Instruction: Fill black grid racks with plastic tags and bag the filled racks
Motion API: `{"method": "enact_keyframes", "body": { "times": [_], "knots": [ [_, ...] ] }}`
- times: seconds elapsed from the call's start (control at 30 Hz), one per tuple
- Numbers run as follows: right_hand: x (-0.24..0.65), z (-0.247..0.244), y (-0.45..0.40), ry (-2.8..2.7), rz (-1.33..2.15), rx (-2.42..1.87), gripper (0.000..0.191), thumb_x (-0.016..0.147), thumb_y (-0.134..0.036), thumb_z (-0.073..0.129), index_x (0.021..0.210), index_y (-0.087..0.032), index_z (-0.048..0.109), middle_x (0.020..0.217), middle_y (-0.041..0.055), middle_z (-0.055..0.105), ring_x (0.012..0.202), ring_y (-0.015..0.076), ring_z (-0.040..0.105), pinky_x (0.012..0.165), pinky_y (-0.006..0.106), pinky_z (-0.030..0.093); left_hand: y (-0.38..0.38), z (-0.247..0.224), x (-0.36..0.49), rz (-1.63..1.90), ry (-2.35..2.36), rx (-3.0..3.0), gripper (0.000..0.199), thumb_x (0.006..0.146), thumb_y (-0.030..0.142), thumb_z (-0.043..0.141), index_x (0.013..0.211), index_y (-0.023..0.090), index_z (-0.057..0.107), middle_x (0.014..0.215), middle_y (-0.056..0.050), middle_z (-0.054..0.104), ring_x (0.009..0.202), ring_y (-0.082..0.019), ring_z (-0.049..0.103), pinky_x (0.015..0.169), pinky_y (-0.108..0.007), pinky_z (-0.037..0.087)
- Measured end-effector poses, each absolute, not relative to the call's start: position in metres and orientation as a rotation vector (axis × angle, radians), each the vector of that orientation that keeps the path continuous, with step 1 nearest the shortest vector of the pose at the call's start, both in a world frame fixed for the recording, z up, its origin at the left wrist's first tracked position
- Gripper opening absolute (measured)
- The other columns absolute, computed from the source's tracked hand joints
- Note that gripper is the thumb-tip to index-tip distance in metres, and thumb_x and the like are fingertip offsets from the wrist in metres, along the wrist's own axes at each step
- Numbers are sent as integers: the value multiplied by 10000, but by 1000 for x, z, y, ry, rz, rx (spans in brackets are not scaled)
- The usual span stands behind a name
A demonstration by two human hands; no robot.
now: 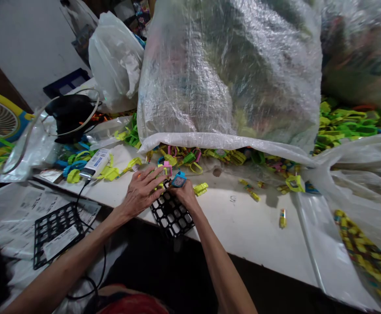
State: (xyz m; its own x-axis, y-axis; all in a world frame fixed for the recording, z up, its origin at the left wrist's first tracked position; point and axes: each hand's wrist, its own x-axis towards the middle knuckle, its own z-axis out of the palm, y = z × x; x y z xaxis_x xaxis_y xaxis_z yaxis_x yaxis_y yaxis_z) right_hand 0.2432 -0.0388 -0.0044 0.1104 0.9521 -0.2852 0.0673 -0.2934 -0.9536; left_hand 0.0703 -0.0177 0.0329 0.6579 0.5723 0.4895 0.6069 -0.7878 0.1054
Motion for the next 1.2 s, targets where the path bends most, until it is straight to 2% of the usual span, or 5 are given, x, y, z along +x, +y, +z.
{"method": "enact_keyframes", "body": {
  "times": [0.27, 0.47, 0.7, 1.0, 1.2],
  "knots": [
    [228, 0, -43, -1693, 790, -1737, 174, 639, -165, 546, 793, -160, 630, 718, 38, 628, 654, 171, 533, 620, 263, 402, -18, 34, 72, -729, -1031, -2777, 427, 910, 348, 512, 1329, 272, 494, 1359, -78, 533, 1213, -275, 485, 921, -404, 351],
    [262, 9, -25, -1773, 910, -1697, 214, 687, -169, 594, 881, -157, 684, 763, 32, 668, 686, 184, 602, 625, 257, 435, -16, 34, 74, -816, -1031, -2750, 352, 903, 311, 526, 1253, 302, 566, 1325, -48, 566, 1197, -272, 495, 898, -397, 379],
    [363, 37, 32, -1477, 113, -2236, 205, 794, -250, 592, 948, -177, 706, 1036, 165, 683, 1076, 323, 569, 885, 387, 410, -15, 34, 74, -825, -939, -2708, 344, 917, 314, 488, 1249, 279, 573, 1334, -49, 559, 1171, -284, 518, 859, -403, 400],
    [389, 21, 2, -1522, 61, -2271, 397, 839, -288, 548, 1198, -126, 589, 1336, 167, 507, 1238, 301, 452, 935, 340, 377, -19, 33, 77, -879, -905, -2723, 339, 912, 309, 488, 1236, 288, 587, 1298, -45, 588, 1145, -279, 535, 848, -394, 409],
    [370, -14, -58, -1497, -33, -2309, 347, 815, -275, 577, 1155, -214, 610, 1284, 121, 531, 1090, 269, 542, 868, 359, 455, -32, 36, 85, -855, -843, -2738, 308, 921, 300, 483, 1203, 267, 603, 1300, -44, 586, 1143, -265, 531, 828, -386, 409]
  ]
}}
